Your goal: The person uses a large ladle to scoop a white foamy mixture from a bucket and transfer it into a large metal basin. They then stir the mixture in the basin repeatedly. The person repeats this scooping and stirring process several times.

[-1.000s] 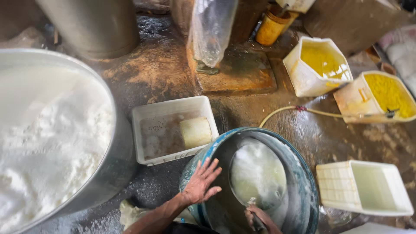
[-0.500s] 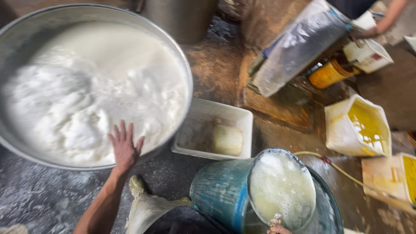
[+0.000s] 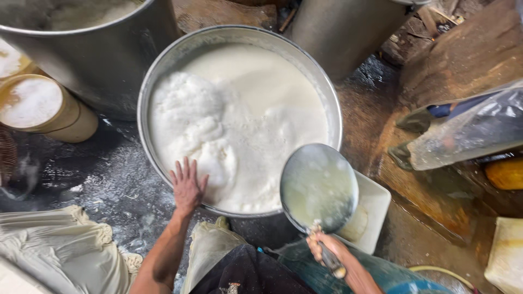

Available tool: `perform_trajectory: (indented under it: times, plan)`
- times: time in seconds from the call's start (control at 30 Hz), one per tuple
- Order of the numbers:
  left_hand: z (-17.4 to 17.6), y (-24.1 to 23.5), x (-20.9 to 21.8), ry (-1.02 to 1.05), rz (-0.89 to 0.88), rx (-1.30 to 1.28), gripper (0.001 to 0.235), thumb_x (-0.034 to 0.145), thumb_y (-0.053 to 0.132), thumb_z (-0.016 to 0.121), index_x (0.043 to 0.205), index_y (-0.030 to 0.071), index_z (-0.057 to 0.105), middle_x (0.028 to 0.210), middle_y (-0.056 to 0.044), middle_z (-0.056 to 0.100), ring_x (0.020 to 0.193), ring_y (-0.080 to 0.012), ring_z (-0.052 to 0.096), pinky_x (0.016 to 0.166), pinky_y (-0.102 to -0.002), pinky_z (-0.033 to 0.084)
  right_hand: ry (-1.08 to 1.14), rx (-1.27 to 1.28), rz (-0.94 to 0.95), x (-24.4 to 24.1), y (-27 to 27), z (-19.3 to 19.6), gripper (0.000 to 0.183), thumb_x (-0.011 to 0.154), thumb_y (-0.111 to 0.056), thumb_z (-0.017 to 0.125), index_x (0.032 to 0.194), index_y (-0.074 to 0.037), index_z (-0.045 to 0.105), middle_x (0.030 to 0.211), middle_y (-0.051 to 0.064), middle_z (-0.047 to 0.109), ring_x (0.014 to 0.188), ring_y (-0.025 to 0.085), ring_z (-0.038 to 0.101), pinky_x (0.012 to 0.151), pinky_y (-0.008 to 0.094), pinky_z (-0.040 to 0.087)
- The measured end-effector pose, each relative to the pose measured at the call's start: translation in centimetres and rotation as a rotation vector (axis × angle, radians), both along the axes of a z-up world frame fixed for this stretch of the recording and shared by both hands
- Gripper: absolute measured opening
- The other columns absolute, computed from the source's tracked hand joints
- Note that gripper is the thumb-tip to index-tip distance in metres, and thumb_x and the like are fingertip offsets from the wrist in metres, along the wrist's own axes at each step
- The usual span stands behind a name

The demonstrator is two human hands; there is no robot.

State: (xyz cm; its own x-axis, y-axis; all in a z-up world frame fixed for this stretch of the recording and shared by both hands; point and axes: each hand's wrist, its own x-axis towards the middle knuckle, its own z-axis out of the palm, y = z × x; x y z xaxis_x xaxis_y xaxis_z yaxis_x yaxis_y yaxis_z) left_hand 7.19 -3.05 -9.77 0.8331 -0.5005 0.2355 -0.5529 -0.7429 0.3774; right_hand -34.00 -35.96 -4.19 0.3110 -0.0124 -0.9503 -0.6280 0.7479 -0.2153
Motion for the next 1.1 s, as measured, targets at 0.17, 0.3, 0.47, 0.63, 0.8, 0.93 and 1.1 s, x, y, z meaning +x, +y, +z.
perform_trajectory:
  times: [0.17, 0.3, 0.47, 0.63, 0.8, 0.93, 1.1]
  plan:
    - [0.8, -0.3, -0.7, 0.064, 0.038, -0.002, 0.068, 0.098, 0.049, 0.054, 0.151, 0.008, 0.045, 0.165, -0.018, 0.029, 0.154, -0.0436, 0.022, 0.123, -0.062, 0.018, -0.2, -0.034, 0.228, 13.6, -0.3, -4.1, 0.02, 0.097, -0.022, 0.05, 0.091, -0.005, 0.058, 0.06, 0.001, 0.054, 0.047, 0.014, 0.054, 0.041, 0.029, 0.045]
    - [1.3, -0.3, -0.7, 0.097, 0.031, 0.031, 0.066, 0.097, 0.048, 0.055, 0.15, 0.01, 0.046, 0.165, -0.016, 0.03, 0.153, -0.0416, 0.022, 0.122, -0.06, 0.018, -0.295, -0.052, 0.289, 22.5, 0.4, -7.0, 0.019, 0.098, -0.015, 0.05, 0.085, -0.003, 0.057, 0.063, 0.006, 0.058, 0.048, 0.018, 0.057, 0.045, 0.033, 0.051]
    - [0.0, 0.1, -0.5, 0.061, 0.05, -0.006, 0.066, 0.097, 0.048, 0.053, 0.152, 0.011, 0.044, 0.165, -0.014, 0.031, 0.154, -0.0387, 0.022, 0.124, -0.059, 0.016, -0.21, -0.26, 0.355, 27.2, 0.5, -8.8, 0.024, 0.093, -0.01, 0.056, 0.074, 0.004, 0.06, 0.063, 0.014, 0.062, 0.048, 0.023, 0.061, 0.044, 0.036, 0.051]
    - [-2.1, 1.0, 0.8, 0.07, 0.046, 0.049, 0.07, 0.1, 0.053, 0.044, 0.156, 0.01, 0.041, 0.167, -0.013, 0.03, 0.155, -0.0386, 0.022, 0.125, -0.062, 0.008, -0.185, -0.642, 0.056, 25.7, -1.4, -7.8, 0.017, 0.091, -0.013, 0.066, 0.076, -0.006, 0.064, 0.064, 0.005, 0.058, 0.049, 0.015, 0.052, 0.039, 0.035, 0.04]
    - [-2.9, 2.0, 2.0, -0.001, 0.031, -0.018, 0.075, 0.102, 0.058, 0.041, 0.157, 0.007, 0.044, 0.17, -0.018, 0.029, 0.156, -0.0494, 0.02, 0.125, -0.071, 0.006, -0.327, -1.096, 0.007, 16.3, -4.6, -1.9, 0.011, 0.092, -0.013, 0.064, 0.086, -0.003, 0.06, 0.067, 0.007, 0.059, 0.048, 0.015, 0.056, 0.041, 0.033, 0.045]
    - [-1.2, -0.4, 0.9, -0.003, 0.043, -0.062, 0.075, 0.101, 0.053, 0.05, 0.156, 0.002, 0.044, 0.171, -0.029, 0.024, 0.158, -0.0582, 0.011, 0.118, -0.079, 0.003, -0.337, -1.214, -0.313, 5.3, -3.8, 2.6, 0.012, 0.089, -0.01, 0.064, 0.097, -0.005, 0.056, 0.07, 0.008, 0.06, 0.047, 0.015, 0.058, 0.042, 0.032, 0.048]
    - [1.8, -11.9, -10.2, 0.004, -0.374, -0.342, 0.07, 0.097, 0.032, 0.065, 0.156, 0.003, 0.043, 0.172, -0.029, 0.024, 0.16, -0.0536, 0.01, 0.123, -0.075, 0.0, -0.313, -1.415, -0.68, -11.3, -1.5, 3.0, 0.011, 0.092, -0.007, 0.066, 0.094, 0.003, 0.061, 0.074, 0.011, 0.065, 0.054, 0.016, 0.063, 0.048, 0.032, 0.054]
